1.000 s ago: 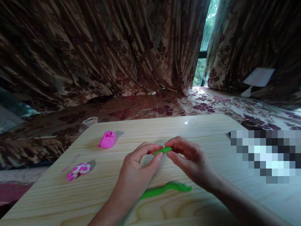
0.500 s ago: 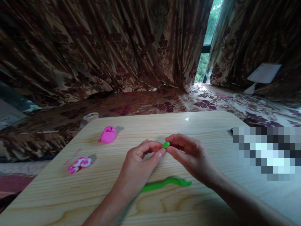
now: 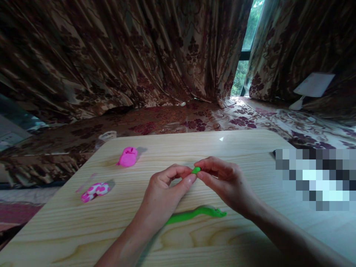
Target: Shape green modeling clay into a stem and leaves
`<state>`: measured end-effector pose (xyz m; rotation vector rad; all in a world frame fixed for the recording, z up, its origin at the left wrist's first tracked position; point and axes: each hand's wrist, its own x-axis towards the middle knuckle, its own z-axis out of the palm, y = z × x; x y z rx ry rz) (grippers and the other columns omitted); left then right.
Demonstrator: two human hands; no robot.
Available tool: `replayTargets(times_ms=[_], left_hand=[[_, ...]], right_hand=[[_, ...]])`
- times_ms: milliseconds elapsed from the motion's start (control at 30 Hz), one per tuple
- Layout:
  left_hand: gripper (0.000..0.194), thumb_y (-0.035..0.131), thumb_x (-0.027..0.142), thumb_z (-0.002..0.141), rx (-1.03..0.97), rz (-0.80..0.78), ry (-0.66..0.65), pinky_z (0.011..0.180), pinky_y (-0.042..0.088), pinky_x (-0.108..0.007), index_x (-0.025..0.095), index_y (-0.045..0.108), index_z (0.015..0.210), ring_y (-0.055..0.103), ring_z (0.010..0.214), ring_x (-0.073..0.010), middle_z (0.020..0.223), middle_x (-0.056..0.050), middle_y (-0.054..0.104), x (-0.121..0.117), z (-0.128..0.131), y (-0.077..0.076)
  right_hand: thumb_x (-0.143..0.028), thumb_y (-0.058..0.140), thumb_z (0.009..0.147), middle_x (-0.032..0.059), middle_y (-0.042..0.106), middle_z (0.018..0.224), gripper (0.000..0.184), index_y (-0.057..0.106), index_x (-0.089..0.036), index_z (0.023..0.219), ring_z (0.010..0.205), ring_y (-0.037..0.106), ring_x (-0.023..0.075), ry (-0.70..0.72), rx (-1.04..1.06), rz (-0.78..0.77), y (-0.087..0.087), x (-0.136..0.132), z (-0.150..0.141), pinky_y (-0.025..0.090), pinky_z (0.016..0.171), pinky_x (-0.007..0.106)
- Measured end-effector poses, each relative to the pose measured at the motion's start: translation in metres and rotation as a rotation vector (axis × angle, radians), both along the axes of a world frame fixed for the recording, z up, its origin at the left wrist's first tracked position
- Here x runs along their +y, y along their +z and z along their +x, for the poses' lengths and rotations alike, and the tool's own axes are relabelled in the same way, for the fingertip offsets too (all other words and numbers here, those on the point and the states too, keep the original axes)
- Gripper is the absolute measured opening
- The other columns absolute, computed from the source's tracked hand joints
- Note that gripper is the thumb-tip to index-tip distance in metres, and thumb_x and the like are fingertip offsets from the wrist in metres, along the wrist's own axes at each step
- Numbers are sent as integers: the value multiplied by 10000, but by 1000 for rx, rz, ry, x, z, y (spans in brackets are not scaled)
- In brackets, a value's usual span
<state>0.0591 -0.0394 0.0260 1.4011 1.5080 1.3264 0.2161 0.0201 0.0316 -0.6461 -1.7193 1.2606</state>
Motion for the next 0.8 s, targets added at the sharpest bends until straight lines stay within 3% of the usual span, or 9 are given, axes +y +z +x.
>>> replayTargets(times_ms=[600, 800], left_hand=[[101, 614, 309, 783, 101, -19, 40, 761, 436, -244, 223, 662, 807, 605, 773, -130, 792, 28, 673, -2, 2, 6], [233, 604, 312, 793, 32, -29, 2, 783, 452, -260, 226, 630, 1008, 618, 833, -149, 881, 2, 680, -2, 3, 7]], right_hand=[[-146, 596, 791, 29, 652, 824, 109, 646, -156, 888, 764, 620, 131, -5, -59, 83, 2, -2, 1, 514, 714, 270], [-176, 598, 796, 30, 665, 834, 105, 635, -170, 894, 761, 629, 143, -38, -26, 45, -2, 0, 0, 520, 726, 293]])
